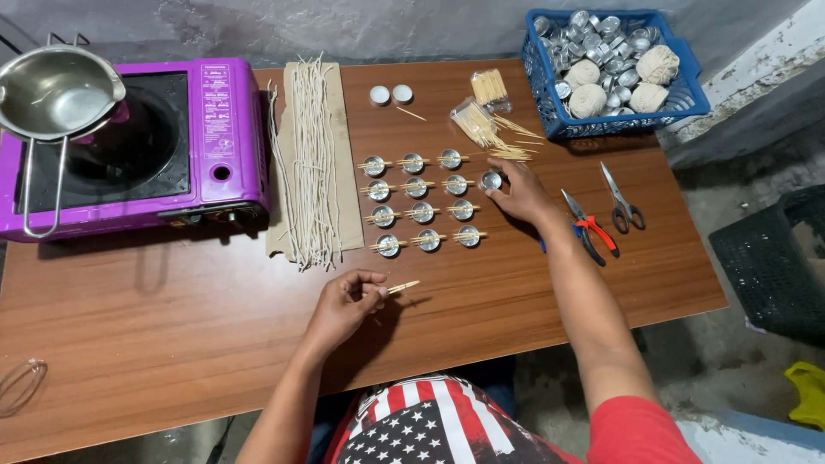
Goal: Assembling candle wicks by threading cotton strings through metal bases, crimping them with pliers, and trimming them to size.
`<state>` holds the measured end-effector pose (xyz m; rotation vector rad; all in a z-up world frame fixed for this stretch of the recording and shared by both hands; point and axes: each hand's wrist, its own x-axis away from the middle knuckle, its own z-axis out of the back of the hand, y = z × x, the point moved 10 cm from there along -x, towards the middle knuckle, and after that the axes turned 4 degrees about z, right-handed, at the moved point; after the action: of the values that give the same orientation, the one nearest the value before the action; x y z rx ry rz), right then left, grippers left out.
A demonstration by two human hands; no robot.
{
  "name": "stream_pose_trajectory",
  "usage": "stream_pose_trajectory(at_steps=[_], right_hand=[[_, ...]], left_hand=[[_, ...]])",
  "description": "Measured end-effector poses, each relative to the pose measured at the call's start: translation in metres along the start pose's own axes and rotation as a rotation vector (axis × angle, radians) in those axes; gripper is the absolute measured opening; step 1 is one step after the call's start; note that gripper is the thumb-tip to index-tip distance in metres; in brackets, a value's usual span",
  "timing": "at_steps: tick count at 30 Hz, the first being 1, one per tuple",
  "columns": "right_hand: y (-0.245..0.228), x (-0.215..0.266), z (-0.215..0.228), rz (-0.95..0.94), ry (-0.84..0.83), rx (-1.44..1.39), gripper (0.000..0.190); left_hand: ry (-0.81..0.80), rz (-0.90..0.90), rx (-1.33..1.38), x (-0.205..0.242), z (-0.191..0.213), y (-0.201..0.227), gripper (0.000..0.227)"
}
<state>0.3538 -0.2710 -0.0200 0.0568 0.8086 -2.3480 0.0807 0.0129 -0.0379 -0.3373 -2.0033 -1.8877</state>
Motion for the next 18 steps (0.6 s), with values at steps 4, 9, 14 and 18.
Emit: stream_pose_trajectory(at_steps=[4,9,14,18], right_hand=[[0.004,0.001,0.000,-0.004,0.008,-0.019,0.070],[-0.012,0.007,0.015,0.054,0.046,-0.066,0.071],[-0.123,0.040,0.029,0.236,0.071,-0.177,0.023],[-0.188,0.078,-0.023,0.400,-0.063,-0.310,0.014]], left_hand=[[0.002,0.000,0.007,0.001,-0.001,0.004,0.031],[-0.002,-0.010,0.012,0.000,-0.004,0.009,0.031],[0.010,-0.030,0.023,-0.010,-0.008,0.005,0.033],[-0.008,-0.024,0.025,-0.005,-0.018,0.018,0.035]])
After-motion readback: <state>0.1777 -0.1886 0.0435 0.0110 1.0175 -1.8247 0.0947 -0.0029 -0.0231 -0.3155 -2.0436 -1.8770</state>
